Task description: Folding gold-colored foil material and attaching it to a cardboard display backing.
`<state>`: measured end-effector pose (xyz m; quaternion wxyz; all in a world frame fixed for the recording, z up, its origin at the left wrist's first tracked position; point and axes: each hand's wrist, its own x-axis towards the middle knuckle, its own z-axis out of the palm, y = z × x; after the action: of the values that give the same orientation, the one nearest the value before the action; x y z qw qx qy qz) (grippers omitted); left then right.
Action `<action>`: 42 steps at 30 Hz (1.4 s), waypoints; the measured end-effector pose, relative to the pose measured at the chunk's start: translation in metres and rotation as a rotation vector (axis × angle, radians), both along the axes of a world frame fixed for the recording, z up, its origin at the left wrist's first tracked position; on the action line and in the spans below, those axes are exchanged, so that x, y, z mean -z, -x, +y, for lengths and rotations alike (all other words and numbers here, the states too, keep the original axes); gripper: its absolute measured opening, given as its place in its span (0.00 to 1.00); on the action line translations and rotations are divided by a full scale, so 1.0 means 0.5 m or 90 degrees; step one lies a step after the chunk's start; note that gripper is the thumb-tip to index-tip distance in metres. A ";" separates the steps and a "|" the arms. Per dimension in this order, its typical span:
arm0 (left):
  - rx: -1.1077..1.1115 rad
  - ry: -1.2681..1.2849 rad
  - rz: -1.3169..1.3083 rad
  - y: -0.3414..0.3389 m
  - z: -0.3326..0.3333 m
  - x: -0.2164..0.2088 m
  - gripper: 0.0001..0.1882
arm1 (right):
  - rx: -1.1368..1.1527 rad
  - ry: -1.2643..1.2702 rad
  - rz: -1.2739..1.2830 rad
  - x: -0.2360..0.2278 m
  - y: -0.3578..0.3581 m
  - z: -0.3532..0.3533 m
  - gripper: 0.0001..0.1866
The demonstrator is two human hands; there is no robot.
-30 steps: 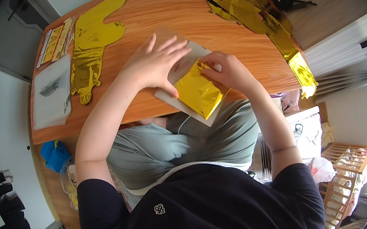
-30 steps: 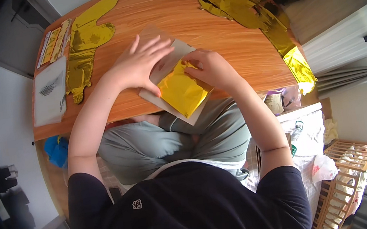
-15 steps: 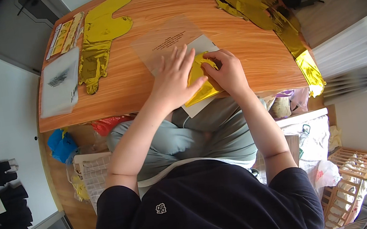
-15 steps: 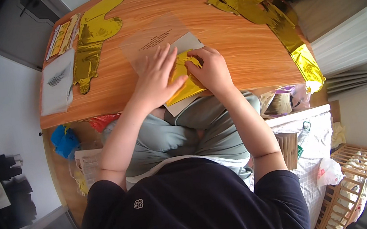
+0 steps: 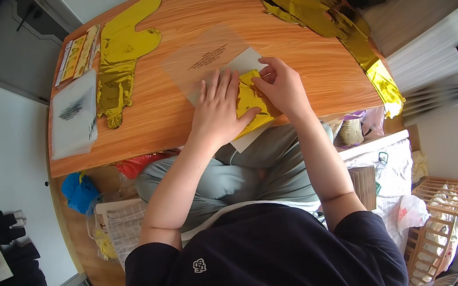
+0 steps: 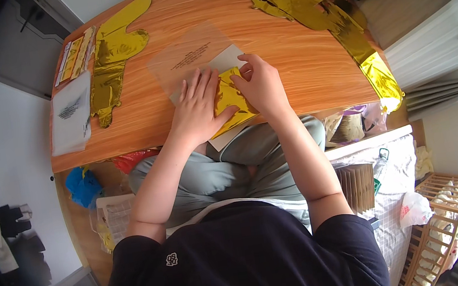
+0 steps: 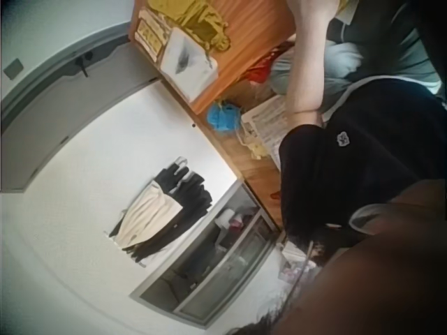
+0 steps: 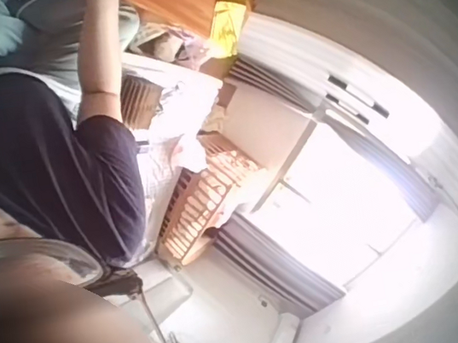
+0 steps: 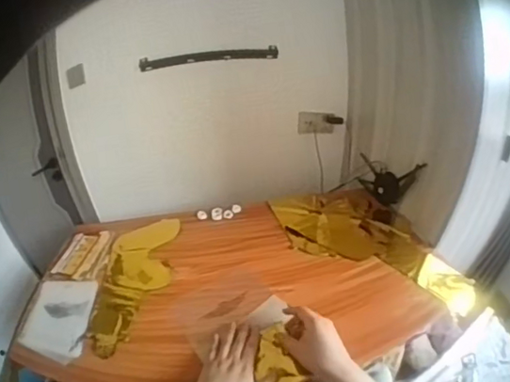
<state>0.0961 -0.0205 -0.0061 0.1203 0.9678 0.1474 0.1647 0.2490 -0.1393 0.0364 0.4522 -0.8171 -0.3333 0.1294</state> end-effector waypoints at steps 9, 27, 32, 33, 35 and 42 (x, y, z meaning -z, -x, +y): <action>0.002 -0.005 -0.023 -0.003 0.003 0.004 0.51 | 0.030 0.102 -0.020 -0.007 -0.018 0.031 0.28; -0.004 0.001 -0.022 0.001 0.002 0.001 0.49 | 0.044 0.144 0.043 0.000 -0.054 0.064 0.30; -0.006 -0.001 -0.018 -0.002 0.000 0.002 0.49 | 0.058 0.081 0.078 0.008 -0.052 0.061 0.30; -0.007 -0.001 -0.017 -0.001 0.001 0.003 0.49 | 0.066 0.077 0.084 0.002 -0.045 0.060 0.30; -0.011 -0.006 -0.021 0.001 0.002 0.005 0.49 | 0.073 0.073 0.090 0.001 -0.040 0.062 0.30; -0.008 -0.005 -0.015 -0.002 -0.001 -0.001 0.49 | 0.056 0.041 0.073 0.030 -0.058 0.059 0.31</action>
<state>0.0970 -0.0208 -0.0058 0.1171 0.9653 0.1516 0.1778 0.2780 -0.1100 0.0212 0.4489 -0.8364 -0.2667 0.1667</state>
